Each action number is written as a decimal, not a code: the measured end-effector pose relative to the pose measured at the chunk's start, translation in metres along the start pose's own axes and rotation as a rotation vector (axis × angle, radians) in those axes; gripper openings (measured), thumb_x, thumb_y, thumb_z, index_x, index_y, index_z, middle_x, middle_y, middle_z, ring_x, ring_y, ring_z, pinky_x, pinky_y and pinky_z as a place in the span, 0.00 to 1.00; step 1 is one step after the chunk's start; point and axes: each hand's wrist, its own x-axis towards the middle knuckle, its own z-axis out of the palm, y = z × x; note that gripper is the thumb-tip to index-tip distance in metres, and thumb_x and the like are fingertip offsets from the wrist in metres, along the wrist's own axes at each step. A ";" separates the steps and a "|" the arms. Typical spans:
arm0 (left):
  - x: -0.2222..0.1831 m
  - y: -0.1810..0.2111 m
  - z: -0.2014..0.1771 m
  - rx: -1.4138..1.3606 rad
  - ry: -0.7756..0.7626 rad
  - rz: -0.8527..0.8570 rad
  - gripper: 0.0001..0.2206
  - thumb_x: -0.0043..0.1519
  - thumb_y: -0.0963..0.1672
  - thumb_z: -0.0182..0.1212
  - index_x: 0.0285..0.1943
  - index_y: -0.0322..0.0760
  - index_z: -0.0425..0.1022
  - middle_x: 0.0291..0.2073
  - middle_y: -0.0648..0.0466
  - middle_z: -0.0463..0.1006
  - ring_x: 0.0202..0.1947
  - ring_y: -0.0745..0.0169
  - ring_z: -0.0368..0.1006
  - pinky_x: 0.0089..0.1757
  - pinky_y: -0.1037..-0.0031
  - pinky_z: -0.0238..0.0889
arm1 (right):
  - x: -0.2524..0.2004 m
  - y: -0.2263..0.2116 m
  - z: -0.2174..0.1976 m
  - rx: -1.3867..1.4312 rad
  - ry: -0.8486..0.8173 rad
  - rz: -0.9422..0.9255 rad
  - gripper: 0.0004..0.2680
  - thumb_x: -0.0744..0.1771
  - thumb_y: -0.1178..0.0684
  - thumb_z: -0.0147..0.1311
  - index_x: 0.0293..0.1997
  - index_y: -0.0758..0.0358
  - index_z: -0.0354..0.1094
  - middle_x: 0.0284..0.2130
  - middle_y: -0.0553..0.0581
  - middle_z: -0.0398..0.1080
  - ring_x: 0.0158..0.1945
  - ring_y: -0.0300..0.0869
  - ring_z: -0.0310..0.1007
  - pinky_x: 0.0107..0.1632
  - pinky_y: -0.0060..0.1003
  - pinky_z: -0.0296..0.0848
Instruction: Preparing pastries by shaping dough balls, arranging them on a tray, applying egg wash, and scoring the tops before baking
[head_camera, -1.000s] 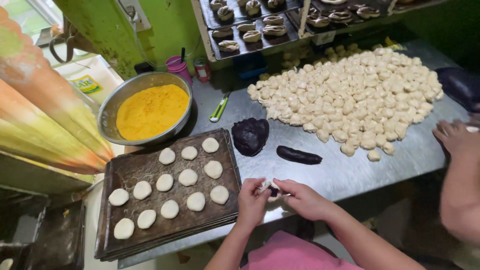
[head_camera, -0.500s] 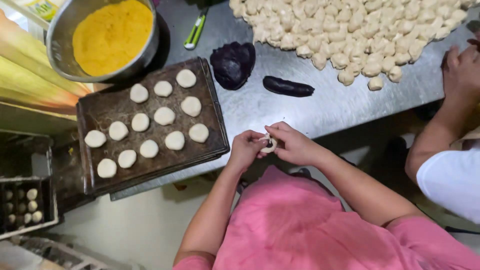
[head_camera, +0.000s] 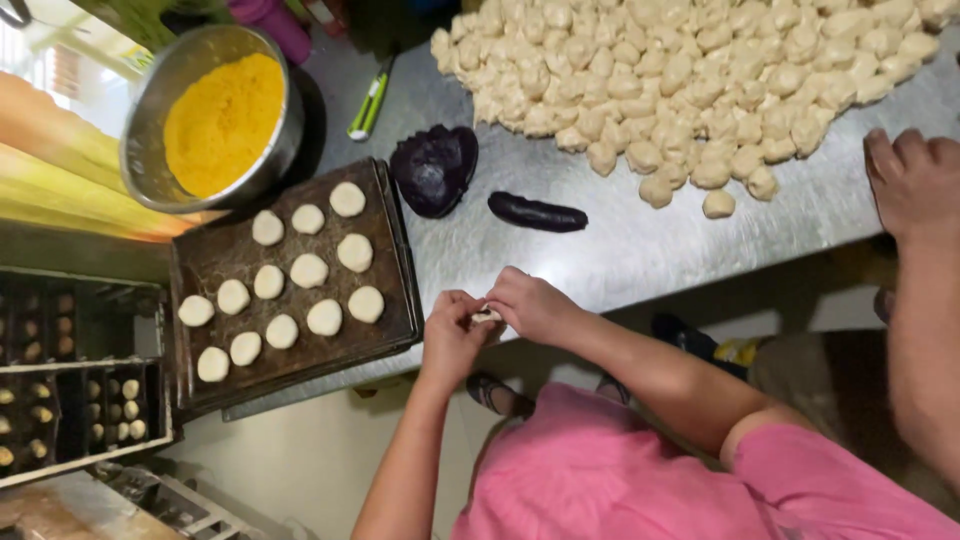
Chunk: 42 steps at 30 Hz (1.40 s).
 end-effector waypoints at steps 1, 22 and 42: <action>0.001 0.004 -0.001 0.073 0.078 0.082 0.10 0.52 0.40 0.74 0.40 0.32 0.83 0.40 0.48 0.76 0.36 0.48 0.77 0.40 0.65 0.71 | 0.005 -0.005 -0.005 0.089 -0.006 0.047 0.06 0.71 0.48 0.52 0.39 0.56 0.70 0.37 0.49 0.64 0.41 0.45 0.77 0.44 0.33 0.78; 0.063 -0.102 0.039 0.305 0.001 0.476 0.12 0.62 0.44 0.61 0.52 0.37 0.83 0.35 0.48 0.77 0.39 0.44 0.79 0.40 0.64 0.74 | -0.013 0.008 0.038 -0.458 0.040 0.376 0.06 0.68 0.46 0.57 0.41 0.53 0.74 0.35 0.51 0.70 0.44 0.47 0.76 0.46 0.41 0.75; 0.036 -0.051 0.043 0.666 0.267 0.324 0.19 0.65 0.48 0.56 0.57 0.28 0.77 0.43 0.48 0.71 0.46 0.45 0.68 0.36 0.59 0.69 | -0.026 0.066 -0.072 -0.685 0.121 0.426 0.19 0.70 0.44 0.53 0.67 0.60 0.65 0.57 0.53 0.69 0.61 0.55 0.62 0.54 0.54 0.59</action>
